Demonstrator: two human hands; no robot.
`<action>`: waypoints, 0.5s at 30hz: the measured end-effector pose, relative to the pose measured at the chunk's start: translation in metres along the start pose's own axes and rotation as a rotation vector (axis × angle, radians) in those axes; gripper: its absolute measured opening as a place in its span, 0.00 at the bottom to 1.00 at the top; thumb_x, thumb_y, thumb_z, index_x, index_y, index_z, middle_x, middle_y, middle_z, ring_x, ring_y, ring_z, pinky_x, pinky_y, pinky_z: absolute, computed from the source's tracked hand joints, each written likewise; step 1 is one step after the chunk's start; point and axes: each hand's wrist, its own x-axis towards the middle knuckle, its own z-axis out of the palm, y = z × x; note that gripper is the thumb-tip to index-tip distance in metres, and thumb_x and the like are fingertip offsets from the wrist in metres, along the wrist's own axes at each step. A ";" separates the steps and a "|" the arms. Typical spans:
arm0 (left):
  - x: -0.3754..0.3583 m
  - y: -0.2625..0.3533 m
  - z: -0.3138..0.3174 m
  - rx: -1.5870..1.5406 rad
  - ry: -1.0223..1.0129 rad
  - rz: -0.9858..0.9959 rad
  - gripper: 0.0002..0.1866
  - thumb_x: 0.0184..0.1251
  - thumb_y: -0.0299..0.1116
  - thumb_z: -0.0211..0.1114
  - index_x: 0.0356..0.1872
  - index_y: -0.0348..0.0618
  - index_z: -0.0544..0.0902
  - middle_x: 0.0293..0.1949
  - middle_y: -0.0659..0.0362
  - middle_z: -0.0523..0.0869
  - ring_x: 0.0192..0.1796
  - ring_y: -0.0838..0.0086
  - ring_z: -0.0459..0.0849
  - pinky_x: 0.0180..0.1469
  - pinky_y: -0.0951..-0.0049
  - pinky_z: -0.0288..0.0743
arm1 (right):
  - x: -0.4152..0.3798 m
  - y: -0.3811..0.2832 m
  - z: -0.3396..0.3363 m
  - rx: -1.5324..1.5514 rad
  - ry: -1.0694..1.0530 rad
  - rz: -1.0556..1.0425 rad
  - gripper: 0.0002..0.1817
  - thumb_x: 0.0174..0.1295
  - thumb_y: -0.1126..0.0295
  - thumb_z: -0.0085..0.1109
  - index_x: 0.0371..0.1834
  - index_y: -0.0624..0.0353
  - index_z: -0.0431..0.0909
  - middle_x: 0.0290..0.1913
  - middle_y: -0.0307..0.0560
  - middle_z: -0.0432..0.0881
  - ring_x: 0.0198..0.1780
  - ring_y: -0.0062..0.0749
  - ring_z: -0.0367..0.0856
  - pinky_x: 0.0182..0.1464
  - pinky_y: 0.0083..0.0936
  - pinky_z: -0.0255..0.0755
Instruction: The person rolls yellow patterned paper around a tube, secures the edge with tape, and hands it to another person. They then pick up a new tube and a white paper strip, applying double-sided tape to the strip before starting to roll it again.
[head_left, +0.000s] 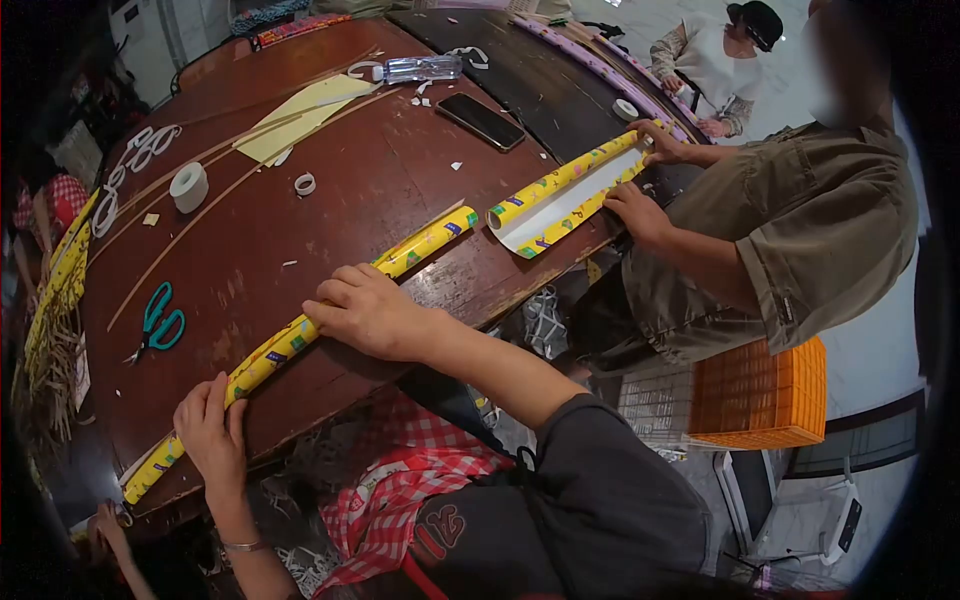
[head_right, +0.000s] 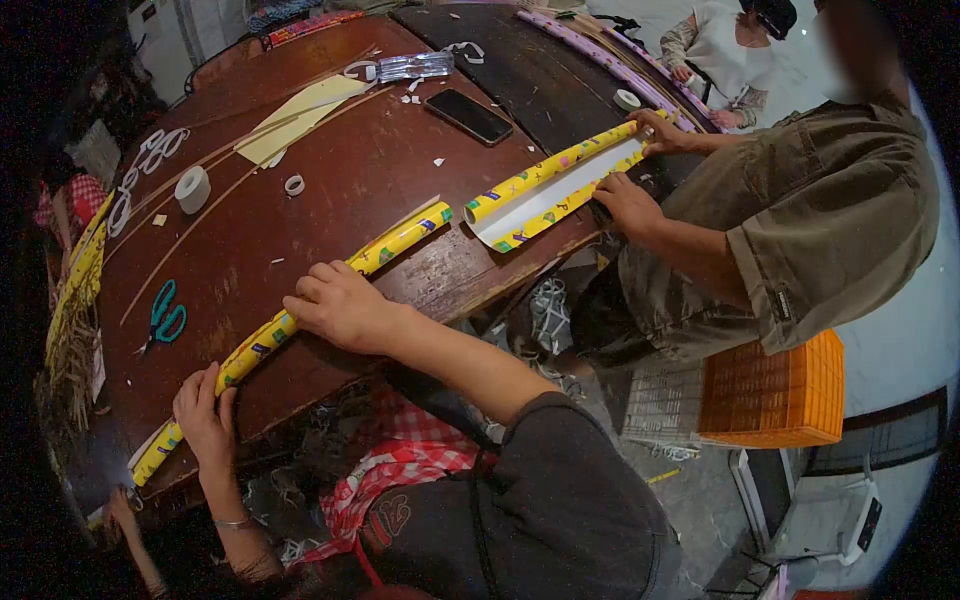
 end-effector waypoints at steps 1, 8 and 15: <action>0.000 -0.002 -0.002 -0.005 -0.014 -0.007 0.19 0.67 0.32 0.69 0.59 0.44 0.82 0.53 0.54 0.81 0.56 0.57 0.79 0.61 0.57 0.70 | 0.000 0.001 0.000 0.013 -0.006 -0.012 0.18 0.55 0.65 0.66 0.50 0.54 0.81 0.44 0.43 0.79 0.48 0.40 0.77 0.52 0.37 0.71; 0.001 -0.021 -0.009 -0.069 -0.067 -0.063 0.19 0.71 0.32 0.65 0.61 0.44 0.81 0.52 0.54 0.81 0.55 0.58 0.79 0.58 0.59 0.70 | -0.005 0.004 -0.008 -0.083 0.036 -0.044 0.20 0.55 0.65 0.67 0.52 0.56 0.80 0.45 0.44 0.80 0.49 0.41 0.77 0.52 0.38 0.72; -0.006 -0.033 0.006 -0.039 -0.023 -0.052 0.17 0.73 0.34 0.62 0.60 0.42 0.81 0.52 0.53 0.80 0.56 0.57 0.77 0.60 0.55 0.68 | -0.005 0.005 -0.007 -0.066 0.109 -0.019 0.18 0.52 0.66 0.67 0.47 0.58 0.82 0.39 0.44 0.78 0.45 0.41 0.76 0.49 0.37 0.70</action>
